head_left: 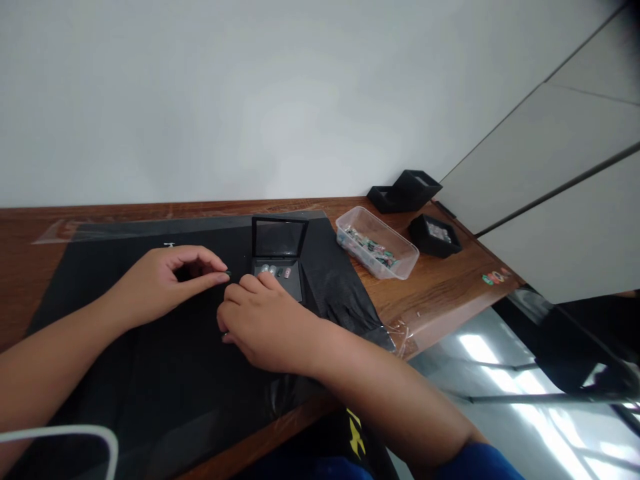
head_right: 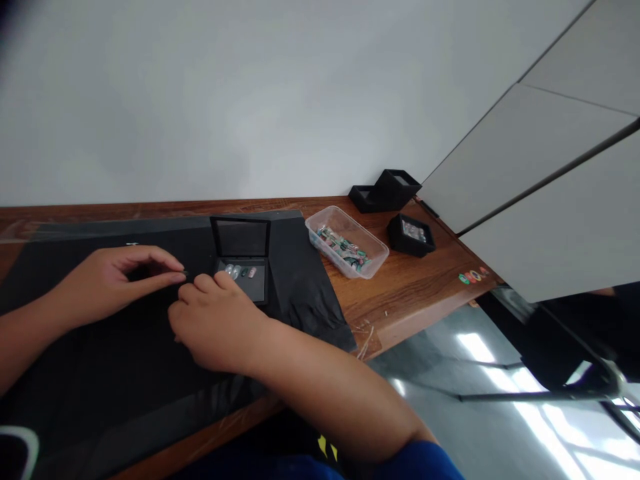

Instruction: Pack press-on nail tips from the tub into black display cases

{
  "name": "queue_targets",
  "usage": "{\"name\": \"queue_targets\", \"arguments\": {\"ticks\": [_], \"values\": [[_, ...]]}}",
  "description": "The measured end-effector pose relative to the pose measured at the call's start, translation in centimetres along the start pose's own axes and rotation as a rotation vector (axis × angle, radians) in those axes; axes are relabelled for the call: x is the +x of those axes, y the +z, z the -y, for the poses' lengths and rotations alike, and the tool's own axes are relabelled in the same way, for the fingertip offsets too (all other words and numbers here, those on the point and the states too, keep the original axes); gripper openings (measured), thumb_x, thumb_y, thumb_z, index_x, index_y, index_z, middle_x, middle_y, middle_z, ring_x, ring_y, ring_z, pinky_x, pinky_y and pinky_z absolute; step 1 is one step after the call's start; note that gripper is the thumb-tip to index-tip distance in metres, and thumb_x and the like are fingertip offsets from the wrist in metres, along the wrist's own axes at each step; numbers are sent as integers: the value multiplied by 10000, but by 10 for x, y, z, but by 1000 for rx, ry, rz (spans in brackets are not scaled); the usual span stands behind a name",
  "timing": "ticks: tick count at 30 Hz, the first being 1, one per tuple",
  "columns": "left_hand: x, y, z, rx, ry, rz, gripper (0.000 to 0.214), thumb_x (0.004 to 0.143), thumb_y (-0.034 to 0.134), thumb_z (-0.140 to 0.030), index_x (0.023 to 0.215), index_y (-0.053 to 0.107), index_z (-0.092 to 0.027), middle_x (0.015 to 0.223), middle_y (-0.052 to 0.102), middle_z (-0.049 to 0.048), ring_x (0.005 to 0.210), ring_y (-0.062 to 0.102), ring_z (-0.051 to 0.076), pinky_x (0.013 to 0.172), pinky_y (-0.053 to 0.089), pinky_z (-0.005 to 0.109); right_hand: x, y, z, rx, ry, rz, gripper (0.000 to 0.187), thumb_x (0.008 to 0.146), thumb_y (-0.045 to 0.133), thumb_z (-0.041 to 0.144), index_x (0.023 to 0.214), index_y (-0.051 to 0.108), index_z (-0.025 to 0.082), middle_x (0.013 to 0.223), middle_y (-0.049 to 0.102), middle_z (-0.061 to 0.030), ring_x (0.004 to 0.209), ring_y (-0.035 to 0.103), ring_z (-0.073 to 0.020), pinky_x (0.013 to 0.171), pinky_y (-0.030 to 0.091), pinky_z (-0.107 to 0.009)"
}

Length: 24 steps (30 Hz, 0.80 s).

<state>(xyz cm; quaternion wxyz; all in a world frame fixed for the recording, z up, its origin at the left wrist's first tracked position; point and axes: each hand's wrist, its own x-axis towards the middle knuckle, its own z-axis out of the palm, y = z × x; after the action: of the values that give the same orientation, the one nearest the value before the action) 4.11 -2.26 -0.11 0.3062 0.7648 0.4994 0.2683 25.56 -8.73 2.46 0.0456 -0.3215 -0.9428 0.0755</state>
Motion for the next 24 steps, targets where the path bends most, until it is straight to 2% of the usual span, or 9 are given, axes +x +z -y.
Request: {"name": "queue_targets", "arguments": {"ticks": [8,13,24], "values": [[0,0,-1,-1,-22,4,406,718,731,-631,814,769,-239,742,749,20,690,665,207,668,501,327,-1,1,1,-1,-11,-9,107,994,555,180,1011,654,142,1112,648,-116,1026,500,-255,903,365,-397],[0,1,-2,2,-25,-10,361,721,731,-600,813,768,-253,755,751,19,704,668,215,676,504,339,-1,0,2,7,-25,-8,106,986,550,153,1005,654,142,1114,647,-119,1020,504,-252,894,371,-398],[-2,2,-1,12,-72,-4,349,705,720,-615,808,770,-286,832,772,28,791,691,248,702,515,348,-2,3,1,-12,-9,-25,118,993,537,175,1009,649,141,1112,648,-111,1029,501,-259,896,372,-401]]}}
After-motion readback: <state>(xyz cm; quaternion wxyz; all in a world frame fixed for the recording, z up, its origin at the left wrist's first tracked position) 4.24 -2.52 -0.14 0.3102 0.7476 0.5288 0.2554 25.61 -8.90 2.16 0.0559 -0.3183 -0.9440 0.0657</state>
